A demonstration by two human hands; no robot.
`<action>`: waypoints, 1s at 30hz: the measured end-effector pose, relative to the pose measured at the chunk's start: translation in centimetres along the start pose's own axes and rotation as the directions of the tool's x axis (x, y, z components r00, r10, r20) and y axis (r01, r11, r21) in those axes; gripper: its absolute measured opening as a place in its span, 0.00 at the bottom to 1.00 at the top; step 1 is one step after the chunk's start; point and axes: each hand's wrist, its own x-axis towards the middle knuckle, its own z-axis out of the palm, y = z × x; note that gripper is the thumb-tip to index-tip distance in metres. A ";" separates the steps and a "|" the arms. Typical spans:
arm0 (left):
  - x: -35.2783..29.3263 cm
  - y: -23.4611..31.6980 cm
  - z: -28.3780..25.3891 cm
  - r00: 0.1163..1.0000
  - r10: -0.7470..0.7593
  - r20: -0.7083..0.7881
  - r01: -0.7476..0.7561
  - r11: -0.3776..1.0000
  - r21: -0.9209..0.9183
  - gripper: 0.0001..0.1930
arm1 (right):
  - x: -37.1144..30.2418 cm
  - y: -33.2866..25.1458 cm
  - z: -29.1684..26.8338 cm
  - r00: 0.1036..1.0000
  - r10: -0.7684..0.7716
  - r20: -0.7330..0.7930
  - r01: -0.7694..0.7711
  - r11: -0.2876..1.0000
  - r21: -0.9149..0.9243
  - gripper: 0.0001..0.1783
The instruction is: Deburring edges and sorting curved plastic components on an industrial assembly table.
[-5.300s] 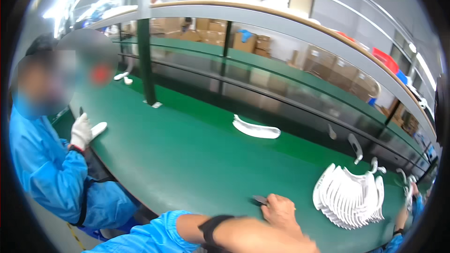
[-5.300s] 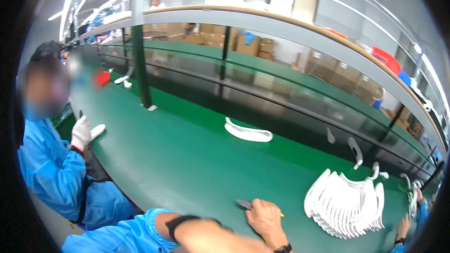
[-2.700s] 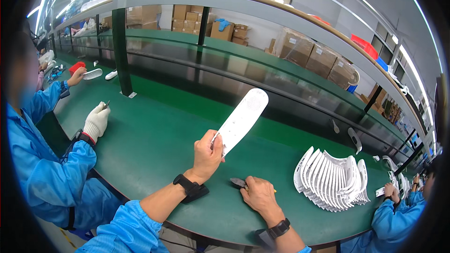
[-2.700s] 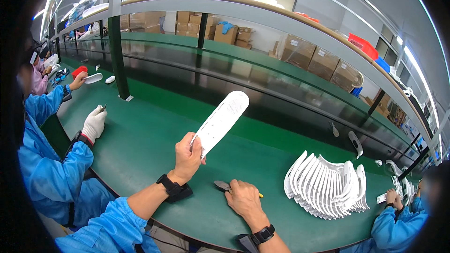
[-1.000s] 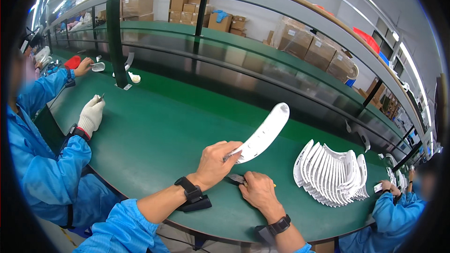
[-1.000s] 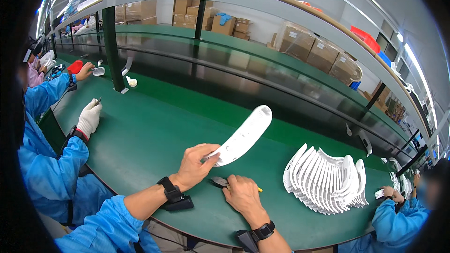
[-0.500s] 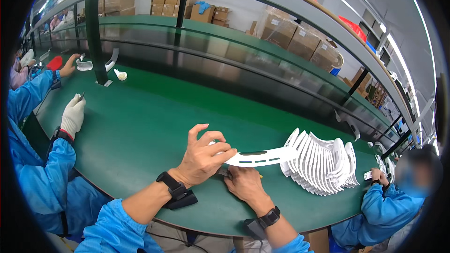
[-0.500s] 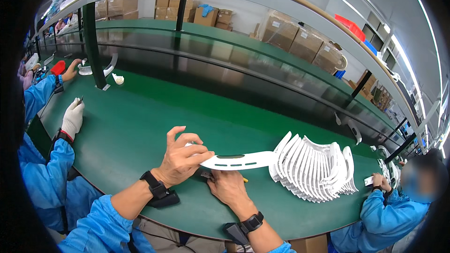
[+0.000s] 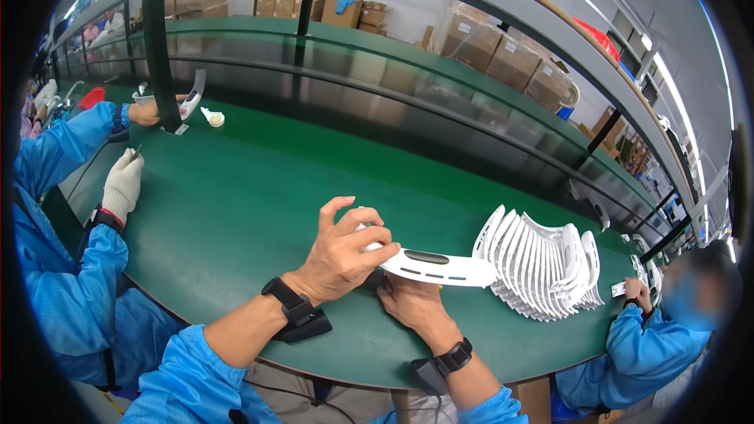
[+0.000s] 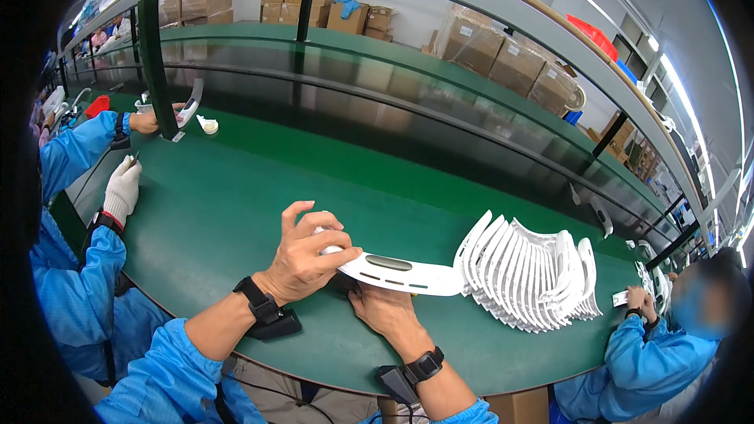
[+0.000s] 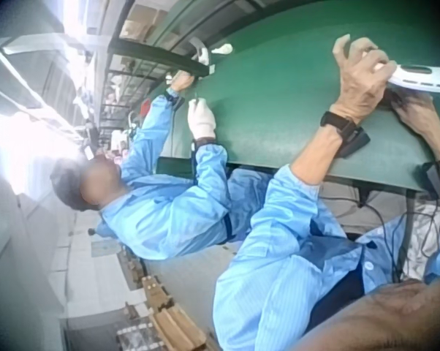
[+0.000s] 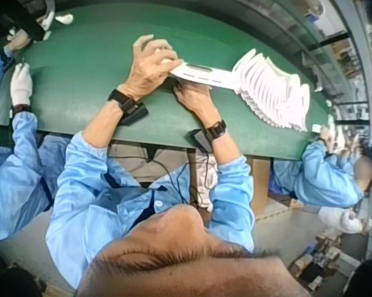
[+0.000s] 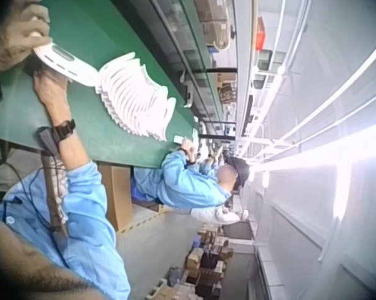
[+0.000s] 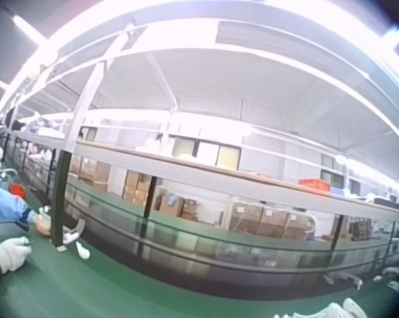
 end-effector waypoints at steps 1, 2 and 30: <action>0.0 0.0 0.0 1.000 -0.001 0.002 0.001 1.000 -0.002 0.14 | 0.0 0.0 -0.1 1.000 0.016 0.024 -0.016 1.000 -0.009 0.18; 0.0 0.0 0.0 1.000 -0.001 0.004 0.001 1.000 -0.004 0.14 | 0.0 -0.1 -0.1 0.998 0.032 0.049 -0.031 0.999 -0.017 0.18; -1.2 -9.7 8.8 0.549 -0.835 0.041 0.760 0.478 -0.441 0.21 | 0.0 0.5 0.2 0.999 -0.020 -0.044 0.021 0.999 0.026 0.12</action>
